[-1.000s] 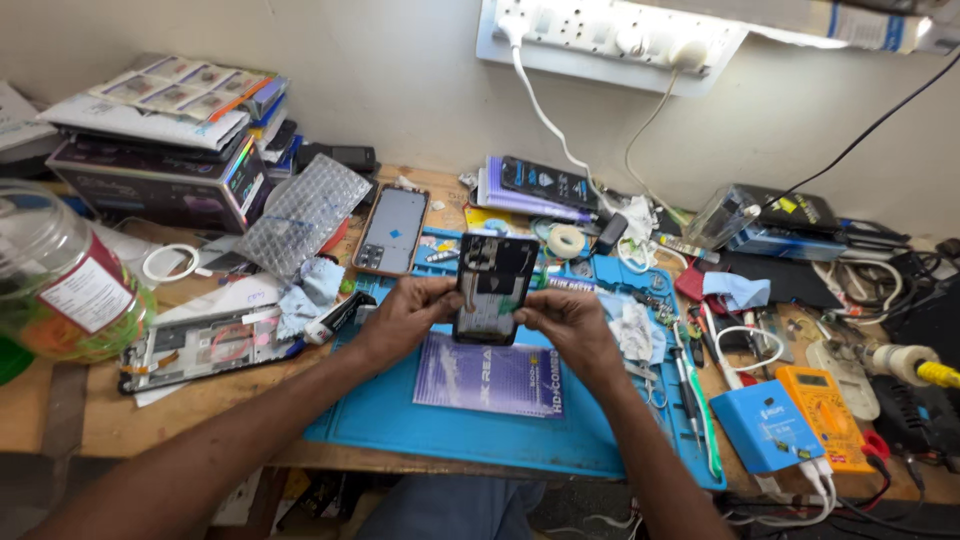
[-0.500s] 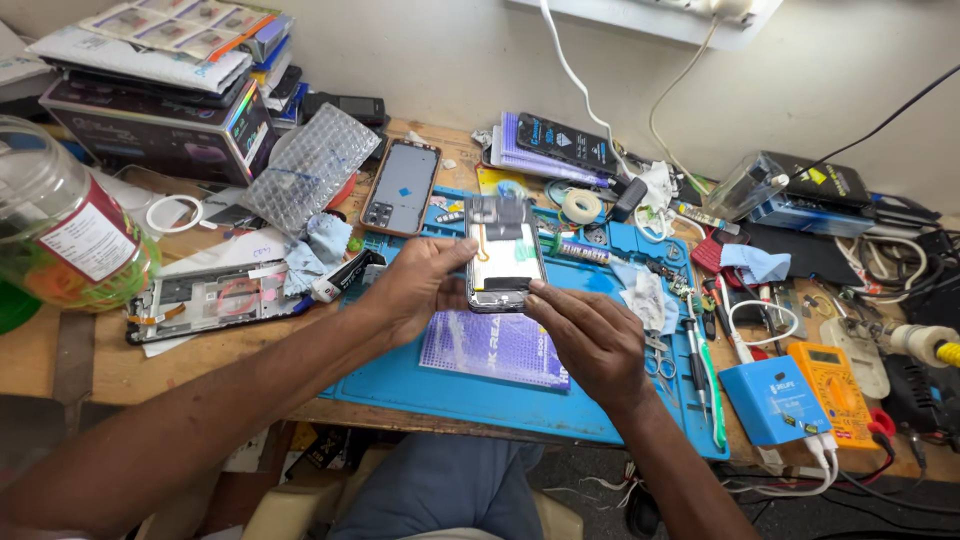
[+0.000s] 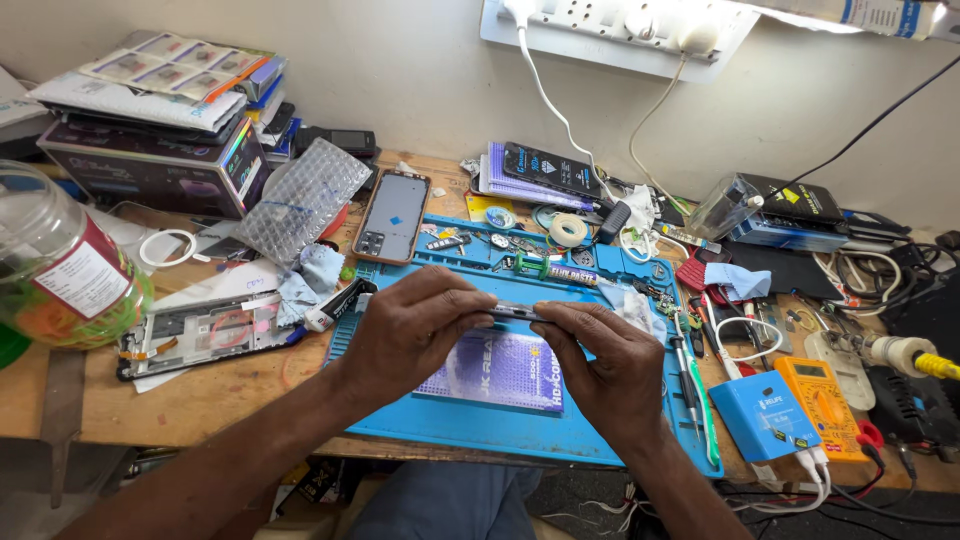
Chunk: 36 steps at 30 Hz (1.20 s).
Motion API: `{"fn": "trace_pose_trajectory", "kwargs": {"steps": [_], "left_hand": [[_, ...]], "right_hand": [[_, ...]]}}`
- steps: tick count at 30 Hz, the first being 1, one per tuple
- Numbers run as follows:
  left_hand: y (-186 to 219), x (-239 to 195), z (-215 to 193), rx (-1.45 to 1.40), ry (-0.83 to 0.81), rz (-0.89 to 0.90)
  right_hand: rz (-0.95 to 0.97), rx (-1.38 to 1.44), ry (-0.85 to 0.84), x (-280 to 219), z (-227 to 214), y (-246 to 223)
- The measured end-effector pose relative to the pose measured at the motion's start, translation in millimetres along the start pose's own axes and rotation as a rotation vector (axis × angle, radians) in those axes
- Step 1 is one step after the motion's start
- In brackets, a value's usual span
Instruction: The person disassembles a smartphone, removes the battery, and applies adhesive to the internal frame. They then reposition the battery and use a screwdriver to secure internal components. The work is performed on a cluttered workbench with various tools and phone parts visible.
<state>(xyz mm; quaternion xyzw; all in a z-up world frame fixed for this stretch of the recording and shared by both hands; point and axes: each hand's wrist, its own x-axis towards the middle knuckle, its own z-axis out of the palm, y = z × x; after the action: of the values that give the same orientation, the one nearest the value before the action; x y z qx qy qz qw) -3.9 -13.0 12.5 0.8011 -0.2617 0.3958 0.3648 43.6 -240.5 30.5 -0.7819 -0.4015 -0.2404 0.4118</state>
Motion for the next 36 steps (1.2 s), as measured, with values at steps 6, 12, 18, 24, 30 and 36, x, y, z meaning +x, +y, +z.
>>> {"fn": "trace_pose_trajectory", "kwargs": {"steps": [6, 12, 18, 24, 30, 36], "left_hand": [[-9, -15, 3, -0.004, 0.146, -0.038], [-31, -54, 9, -0.751, 0.305, -0.642], [-32, -68, -5, -0.226, -0.057, -0.582], [-24, -45, -8, 0.019, -0.136, -0.292], [-23, -31, 2, 0.167, -0.204, -0.261], [-19, -31, 3, 0.206, -0.173, -0.208]], "right_hand": [[-0.094, -0.127, 0.063, 7, -2, -16], [0.050, -0.117, -0.060, 0, -7, -23], [0.065, -0.191, -0.280, -15, 12, 8], [0.173, -0.124, -0.297, -17, 23, 30], [0.064, -0.184, -0.209, -19, 31, 27], [0.056, -0.201, -0.206, -19, 30, 26]]}}
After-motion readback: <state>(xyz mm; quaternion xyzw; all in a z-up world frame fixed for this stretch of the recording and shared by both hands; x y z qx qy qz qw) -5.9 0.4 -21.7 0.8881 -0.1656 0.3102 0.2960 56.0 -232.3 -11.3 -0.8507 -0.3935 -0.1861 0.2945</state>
